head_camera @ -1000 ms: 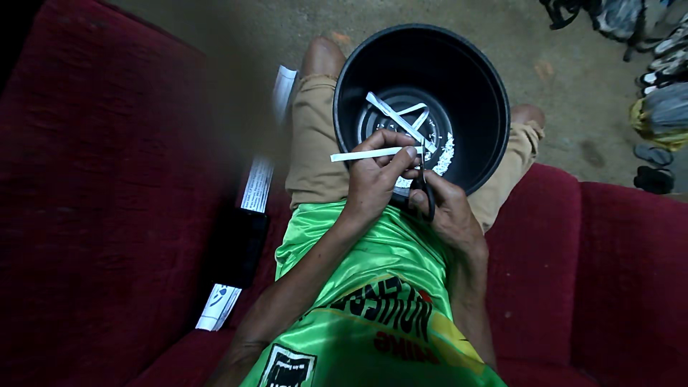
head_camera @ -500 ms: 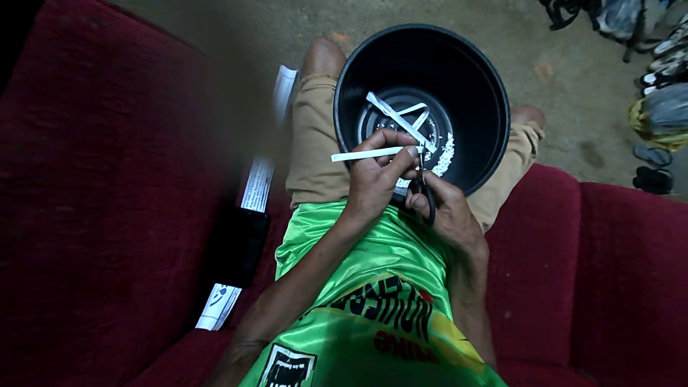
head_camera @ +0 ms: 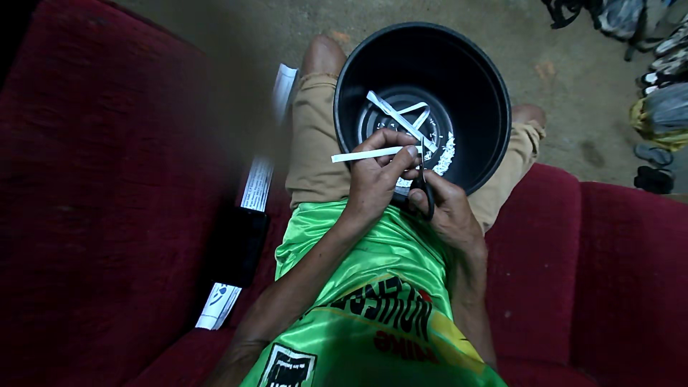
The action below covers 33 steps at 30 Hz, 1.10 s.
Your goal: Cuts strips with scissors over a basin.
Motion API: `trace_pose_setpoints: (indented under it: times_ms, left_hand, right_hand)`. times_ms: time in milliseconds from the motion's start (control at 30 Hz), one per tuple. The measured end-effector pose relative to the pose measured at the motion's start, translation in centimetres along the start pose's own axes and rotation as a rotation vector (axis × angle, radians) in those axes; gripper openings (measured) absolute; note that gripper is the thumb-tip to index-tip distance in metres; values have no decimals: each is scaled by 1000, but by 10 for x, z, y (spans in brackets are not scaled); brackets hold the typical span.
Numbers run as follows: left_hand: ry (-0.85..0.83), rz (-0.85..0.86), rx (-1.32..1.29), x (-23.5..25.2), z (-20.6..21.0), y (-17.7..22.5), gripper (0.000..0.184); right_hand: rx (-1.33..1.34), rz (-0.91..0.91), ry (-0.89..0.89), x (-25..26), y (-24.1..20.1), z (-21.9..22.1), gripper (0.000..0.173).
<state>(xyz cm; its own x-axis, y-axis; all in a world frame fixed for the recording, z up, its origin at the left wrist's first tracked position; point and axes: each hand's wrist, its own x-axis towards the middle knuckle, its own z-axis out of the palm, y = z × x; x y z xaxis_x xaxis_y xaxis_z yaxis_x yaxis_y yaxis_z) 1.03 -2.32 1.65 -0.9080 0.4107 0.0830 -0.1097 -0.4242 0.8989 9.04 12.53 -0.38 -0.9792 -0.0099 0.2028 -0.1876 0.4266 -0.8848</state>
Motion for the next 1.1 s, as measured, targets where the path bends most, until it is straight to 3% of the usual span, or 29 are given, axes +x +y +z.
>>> trace_pose_setpoints:
  times_ms: [267,867,1100]
  left_hand:
    - [35,14,-41,9,-1,-9,10]
    - [-9,-13,15,-2,-1,-1,10]
    - [39,3,-47,9,0,-10,9]
  right_hand:
    - [-30,52,-83,-1,2,-1,54]
    - [0,51,-5,-2,-1,1,33]
    - [-22,52,-73,-1,2,-1,53]
